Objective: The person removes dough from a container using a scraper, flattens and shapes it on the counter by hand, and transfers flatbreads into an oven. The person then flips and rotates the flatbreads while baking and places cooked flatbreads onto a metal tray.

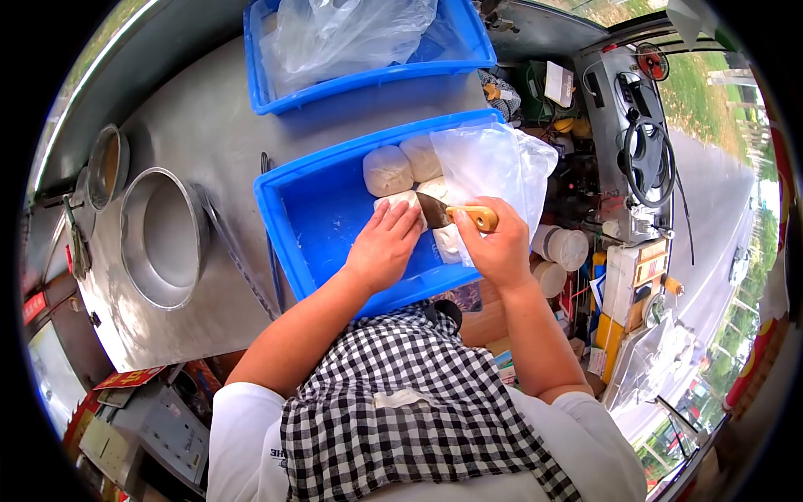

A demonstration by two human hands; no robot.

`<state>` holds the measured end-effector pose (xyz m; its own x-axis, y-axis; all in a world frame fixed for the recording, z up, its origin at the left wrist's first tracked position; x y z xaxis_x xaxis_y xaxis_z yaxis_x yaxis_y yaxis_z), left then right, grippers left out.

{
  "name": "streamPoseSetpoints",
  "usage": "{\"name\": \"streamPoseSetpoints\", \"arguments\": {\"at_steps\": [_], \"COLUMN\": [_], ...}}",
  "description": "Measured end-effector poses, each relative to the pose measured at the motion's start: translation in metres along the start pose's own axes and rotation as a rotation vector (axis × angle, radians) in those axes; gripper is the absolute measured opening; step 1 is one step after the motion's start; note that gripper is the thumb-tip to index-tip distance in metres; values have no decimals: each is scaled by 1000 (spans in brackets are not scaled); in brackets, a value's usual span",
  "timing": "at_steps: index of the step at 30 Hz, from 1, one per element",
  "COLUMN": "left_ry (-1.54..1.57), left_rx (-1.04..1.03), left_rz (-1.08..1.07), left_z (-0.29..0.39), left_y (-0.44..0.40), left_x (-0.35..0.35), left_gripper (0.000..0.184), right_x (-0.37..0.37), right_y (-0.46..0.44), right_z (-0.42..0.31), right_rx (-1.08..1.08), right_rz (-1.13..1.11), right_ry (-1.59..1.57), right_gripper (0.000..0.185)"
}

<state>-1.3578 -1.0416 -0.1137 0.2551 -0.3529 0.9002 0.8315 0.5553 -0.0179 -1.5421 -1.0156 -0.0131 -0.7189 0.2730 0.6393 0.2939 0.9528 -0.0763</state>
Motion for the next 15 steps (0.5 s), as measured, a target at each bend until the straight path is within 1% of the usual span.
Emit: {"name": "streamPoseSetpoints", "arguments": {"at_steps": [3,15], "left_ry": [-46,38], "left_rx": [8,19], "left_rz": [-31,-11], "left_z": [-1,-1], "left_y": [0,3], "left_x": [-1,0], "left_gripper": [54,55], "right_x": [-1,-9], "right_y": [2,7], "right_z": [2,7], "right_rx": [29,83], "right_rz": [3,82], "right_ry": [19,51], "right_gripper": [21,21]}}
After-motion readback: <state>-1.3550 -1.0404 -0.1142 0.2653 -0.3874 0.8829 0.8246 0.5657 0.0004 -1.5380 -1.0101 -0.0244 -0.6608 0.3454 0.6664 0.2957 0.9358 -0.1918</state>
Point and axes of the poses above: each hand's wrist, its own y-axis away from the middle knuckle, its own x-axis out of the back of the hand, z = x × y, the point moved 4 cm from there along -y, towards the middle knuckle
